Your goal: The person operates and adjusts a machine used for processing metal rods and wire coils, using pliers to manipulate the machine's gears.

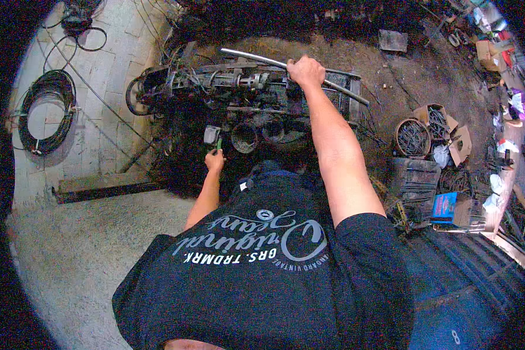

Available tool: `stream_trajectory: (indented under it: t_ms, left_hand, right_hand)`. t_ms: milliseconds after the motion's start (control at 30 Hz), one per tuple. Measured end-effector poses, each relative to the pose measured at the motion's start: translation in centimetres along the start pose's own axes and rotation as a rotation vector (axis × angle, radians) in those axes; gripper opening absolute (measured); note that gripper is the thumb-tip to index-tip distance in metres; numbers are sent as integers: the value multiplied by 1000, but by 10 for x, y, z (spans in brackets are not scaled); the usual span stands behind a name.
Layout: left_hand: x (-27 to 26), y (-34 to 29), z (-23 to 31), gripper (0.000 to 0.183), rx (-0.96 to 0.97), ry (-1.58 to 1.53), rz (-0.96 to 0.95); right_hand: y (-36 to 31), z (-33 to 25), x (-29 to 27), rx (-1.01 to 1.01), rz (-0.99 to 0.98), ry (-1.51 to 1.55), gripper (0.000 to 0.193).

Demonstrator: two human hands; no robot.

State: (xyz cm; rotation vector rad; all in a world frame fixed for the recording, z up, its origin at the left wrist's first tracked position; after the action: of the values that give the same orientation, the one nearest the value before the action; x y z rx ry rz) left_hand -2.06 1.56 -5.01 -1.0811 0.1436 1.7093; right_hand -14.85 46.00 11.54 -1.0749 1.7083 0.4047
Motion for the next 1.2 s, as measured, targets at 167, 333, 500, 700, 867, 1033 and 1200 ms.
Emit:
stream_trajectory:
  t_ms: [167, 333, 500, 700, 867, 1033, 1200]
  left_hand:
    - [1, 3, -5, 41, 65, -8, 24]
    - [4, 11, -12, 41, 17, -9, -3]
    - [6, 12, -15, 42, 26, -28, -3]
    - [6, 11, -13, 42, 8, -9, -15]
    - [3, 11, -16, 41, 12, -57, -15]
    - [4, 7, -9, 41, -17, -55, -7]
    - [2, 9, -10, 43, -15, -20, -27]
  right_hand:
    - [0, 0, 0, 20, -20, -4, 54]
    - [2, 0, 0, 8, -24, -15, 55]
    - [1, -2, 2, -6, -4, -17, 55]
    - [0, -3, 2, -11, 15, -1, 54]
    - [-4, -4, -2, 2, 12, -6, 54]
    - [1, 0, 1, 10, 12, -5, 54]
    - [-1, -3, 1, 10, 35, -1, 53]
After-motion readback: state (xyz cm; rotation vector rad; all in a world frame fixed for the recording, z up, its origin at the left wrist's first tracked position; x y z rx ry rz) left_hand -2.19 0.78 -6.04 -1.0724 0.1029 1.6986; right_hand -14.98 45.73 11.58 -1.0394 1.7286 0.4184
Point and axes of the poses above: each hand's wrist, its own y-axis towards the middle knuckle, its own x-axis out of the palm, z = x × y, the point moved 4 cm from there along y, towards the middle knuckle, and after that the axes turned 5 degrees about x, right-handed, at the moved point
